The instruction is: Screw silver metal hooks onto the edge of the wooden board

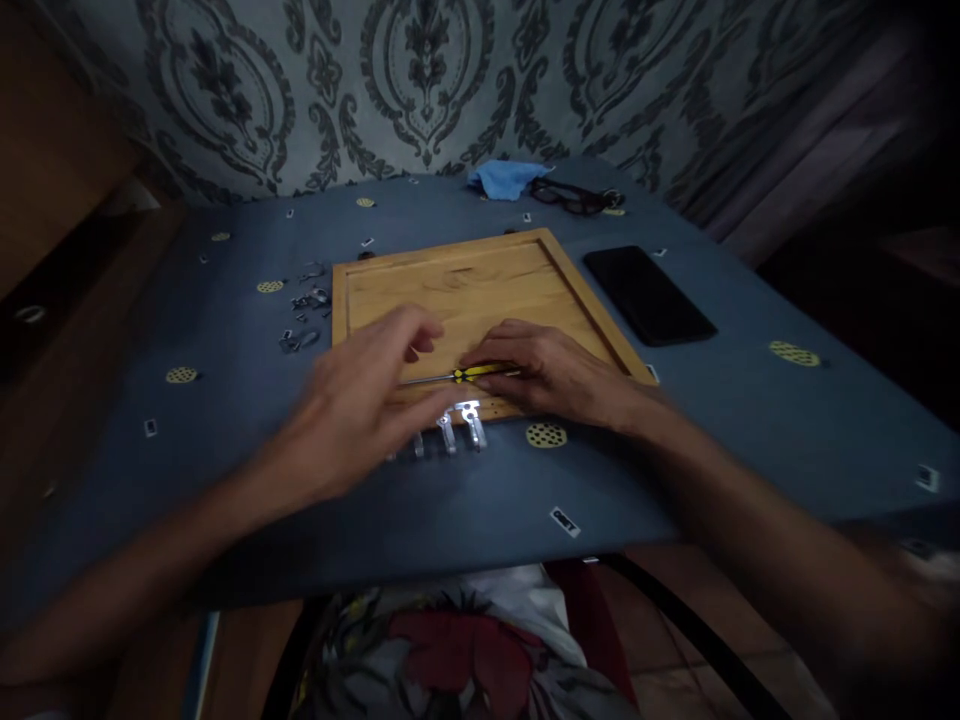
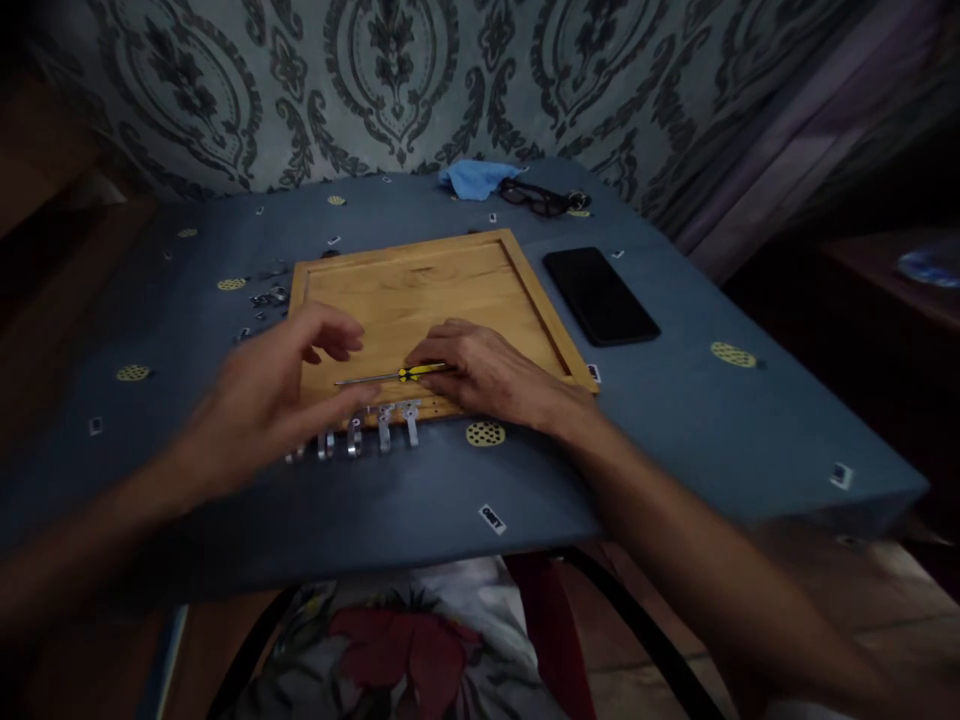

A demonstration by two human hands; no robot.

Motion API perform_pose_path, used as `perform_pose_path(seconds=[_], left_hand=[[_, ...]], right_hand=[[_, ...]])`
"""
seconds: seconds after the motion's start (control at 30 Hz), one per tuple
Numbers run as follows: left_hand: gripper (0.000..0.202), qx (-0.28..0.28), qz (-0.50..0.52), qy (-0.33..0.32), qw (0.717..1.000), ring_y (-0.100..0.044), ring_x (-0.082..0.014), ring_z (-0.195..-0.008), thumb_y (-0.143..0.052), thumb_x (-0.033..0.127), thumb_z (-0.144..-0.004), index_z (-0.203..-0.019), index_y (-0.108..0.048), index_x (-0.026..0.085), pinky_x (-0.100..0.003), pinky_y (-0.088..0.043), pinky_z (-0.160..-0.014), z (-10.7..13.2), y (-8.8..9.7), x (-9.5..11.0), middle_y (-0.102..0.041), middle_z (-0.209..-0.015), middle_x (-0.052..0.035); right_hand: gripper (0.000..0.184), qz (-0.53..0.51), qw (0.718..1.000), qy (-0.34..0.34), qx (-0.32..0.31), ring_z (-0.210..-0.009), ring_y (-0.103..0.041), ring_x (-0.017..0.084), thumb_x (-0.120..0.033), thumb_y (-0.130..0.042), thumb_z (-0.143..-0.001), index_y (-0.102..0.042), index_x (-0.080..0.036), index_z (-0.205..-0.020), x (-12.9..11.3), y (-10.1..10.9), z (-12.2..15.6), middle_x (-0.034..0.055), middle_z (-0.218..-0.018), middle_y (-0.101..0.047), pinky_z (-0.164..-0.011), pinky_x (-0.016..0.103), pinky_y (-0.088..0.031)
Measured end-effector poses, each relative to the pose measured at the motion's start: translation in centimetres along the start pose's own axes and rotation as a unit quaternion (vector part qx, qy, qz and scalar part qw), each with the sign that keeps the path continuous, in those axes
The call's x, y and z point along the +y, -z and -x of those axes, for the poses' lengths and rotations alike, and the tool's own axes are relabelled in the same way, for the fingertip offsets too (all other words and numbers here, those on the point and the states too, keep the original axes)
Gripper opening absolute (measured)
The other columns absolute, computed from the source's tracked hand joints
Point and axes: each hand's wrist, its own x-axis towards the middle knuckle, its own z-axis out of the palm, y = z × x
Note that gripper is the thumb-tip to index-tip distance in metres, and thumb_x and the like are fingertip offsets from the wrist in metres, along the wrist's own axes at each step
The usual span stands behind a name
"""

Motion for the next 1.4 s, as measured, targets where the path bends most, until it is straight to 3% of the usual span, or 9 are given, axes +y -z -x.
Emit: perform_pose_path(seconds=[0.13,0.27,0.43,0.57,0.7,0.83,1.03,1.4], left_hand=[[0.027,0.062,0.091,0.037,0.993,-0.067,-0.0135,-0.085,-0.075,0.034,-0.085,-0.103,-0.062,0.019,-0.023,-0.048,-0.072,-1.9,2.8,-2.2,-0.07,-0.096,0.0006],[0.024,0.114,0.178,0.07,0.975,-0.062,-0.0095,-0.075,-0.076,0.033,-0.081,-0.093,-0.062,0.017,-0.018,-0.046,-0.065,-3.6,5.0,-5.7,-0.065,-0.083,0.002],[0.014,0.199,0.127,0.18,0.955,-0.064,-0.0092,-0.072,-0.071,0.022,-0.086,-0.094,-0.06,0.018,-0.018,-0.049,-0.064,-4.7,8.3,-11.5,-0.063,-0.081,0.0034],[0.019,0.172,0.085,0.241,0.951,-0.066,-0.0126,-0.078,-0.066,0.029,-0.098,-0.108,-0.063,0.014,-0.026,-0.057,-0.069,-4.2,9.2,-16.1,-0.067,-0.092,-0.0015],[0.038,0.092,0.045,0.283,0.954,-0.068,-0.0226,-0.109,-0.066,0.04,-0.1,-0.128,-0.062,0.016,-0.044,-0.062,-0.094,-3.4,7.9,-19.3,-0.067,-0.127,-0.01],[0.04,0.048,-0.001,0.29,0.956,-0.067,-0.0243,-0.114,-0.066,0.041,-0.099,-0.13,-0.062,0.016,-0.046,-0.061,-0.097,-3.0,6.3,-20.6,-0.065,-0.131,-0.0105],[0.04,0.031,-0.057,0.282,0.957,-0.067,-0.0246,-0.115,-0.066,0.041,-0.099,-0.131,-0.062,0.016,-0.047,-0.061,-0.098,-2.9,4.9,-20.5,-0.065,-0.132,-0.0106],[0.04,0.064,-0.045,0.303,0.95,-0.067,-0.0251,-0.115,-0.066,0.041,-0.099,-0.131,-0.062,0.016,-0.047,-0.061,-0.098,-2.7,5.6,-21.8,-0.065,-0.132,-0.0103]], right_hand=[[0.026,0.013,1.0,-0.007,-0.007,-0.099,-0.068,0.024,-0.032,-0.06,-0.098,-0.075,-0.022,-0.117,0.0,0.2,0.0,0.0097,-0.105,-0.074,-0.088,0.037,-0.053],[0.024,0.037,0.999,-0.002,0.016,-0.093,-0.07,0.023,-0.034,-0.056,-0.1,-0.076,-0.024,-0.109,0.4,0.0,-0.1,0.0084,-0.099,-0.075,-0.083,0.037,-0.056],[0.027,0.083,0.988,-0.017,0.126,-0.092,-0.071,0.029,-0.037,-0.051,-0.101,-0.073,-0.023,-0.107,1.5,-0.2,-0.2,0.0116,-0.098,-0.074,-0.082,0.045,-0.058],[0.025,0.096,0.978,-0.024,0.185,-0.09,-0.072,0.031,-0.038,-0.049,-0.101,-0.071,-0.028,-0.106,1.6,0.0,0.0,0.0098,-0.096,-0.075,-0.078,0.047,-0.059],[0.024,0.1,0.972,-0.016,0.211,-0.085,-0.073,0.03,-0.038,-0.048,-0.101,-0.07,-0.03,-0.103,1.4,0.1,0.0,0.0091,-0.094,-0.075,-0.075,0.046,-0.06],[0.024,0.096,0.971,-0.01,0.218,-0.087,-0.074,0.03,-0.039,-0.049,-0.101,-0.071,-0.03,-0.1,1.4,0.0,-0.2,0.0092,-0.096,-0.076,-0.076,0.047,-0.061],[0.027,0.088,0.974,-0.012,0.209,-0.086,-0.075,0.03,-0.042,-0.049,-0.1,-0.073,-0.03,-0.097,1.9,-0.1,-0.3,0.0086,-0.093,-0.077,-0.076,0.048,-0.063],[0.029,0.079,0.976,-0.015,0.204,-0.086,-0.074,0.031,-0.044,-0.048,-0.1,-0.074,-0.032,-0.094,1.5,0.0,-0.3,0.0085,-0.093,-0.076,-0.077,0.049,-0.063]])
